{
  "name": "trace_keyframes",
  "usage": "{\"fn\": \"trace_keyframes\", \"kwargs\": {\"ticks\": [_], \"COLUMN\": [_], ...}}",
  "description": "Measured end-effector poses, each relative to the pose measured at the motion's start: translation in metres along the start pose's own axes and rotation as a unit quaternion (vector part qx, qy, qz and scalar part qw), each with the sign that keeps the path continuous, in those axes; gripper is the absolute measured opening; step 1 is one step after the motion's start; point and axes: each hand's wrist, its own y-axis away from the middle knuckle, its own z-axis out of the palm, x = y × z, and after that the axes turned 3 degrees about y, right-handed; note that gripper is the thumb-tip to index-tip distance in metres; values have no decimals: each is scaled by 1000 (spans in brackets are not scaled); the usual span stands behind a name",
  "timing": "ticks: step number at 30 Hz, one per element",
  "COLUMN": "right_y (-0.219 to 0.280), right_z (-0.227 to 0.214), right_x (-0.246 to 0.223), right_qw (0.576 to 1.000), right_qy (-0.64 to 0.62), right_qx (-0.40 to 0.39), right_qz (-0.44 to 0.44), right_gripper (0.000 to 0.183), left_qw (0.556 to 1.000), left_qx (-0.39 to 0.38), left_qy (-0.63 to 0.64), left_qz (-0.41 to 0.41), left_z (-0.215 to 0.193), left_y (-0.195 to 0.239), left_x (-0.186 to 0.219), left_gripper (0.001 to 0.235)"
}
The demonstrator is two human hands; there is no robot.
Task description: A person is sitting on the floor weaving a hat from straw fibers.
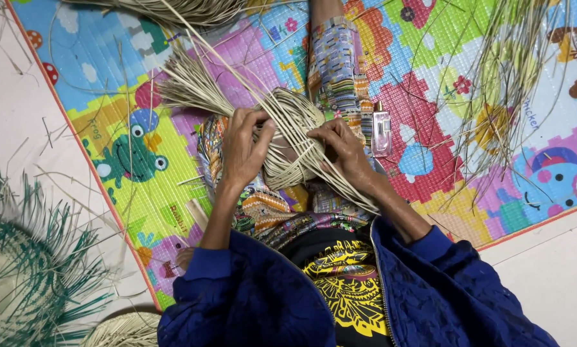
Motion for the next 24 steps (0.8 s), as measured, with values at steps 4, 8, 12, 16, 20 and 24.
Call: {"fn": "trace_keyframes", "kwargs": {"ticks": [4,8,12,16,20,24], "right_y": [-15,-4,-23,-24,-25,-35], "right_z": [-13,9,-26,-31,-32,-41], "right_x": [29,-40,39,46,49,74], "right_qw": [994,995,936,916,912,915], "right_qy": [86,71,238,227,237,240], "right_qx": [-61,-70,-124,-137,-129,-132], "right_qz": [-34,-19,-226,-302,-307,-295], "right_gripper": [35,42,64,63,67,65], "left_qw": [998,976,975,987,984,989], "left_qx": [8,40,56,47,69,67], "left_qy": [-54,-213,-206,-141,-145,-108], "left_qz": [8,35,57,58,75,75], "left_z": [7,4,12,22,28,33], "left_y": [-12,-23,-29,-29,-28,-21], "left_x": [1,34,33,31,36,65], "left_gripper": [65,57,52,45,23,20]}}
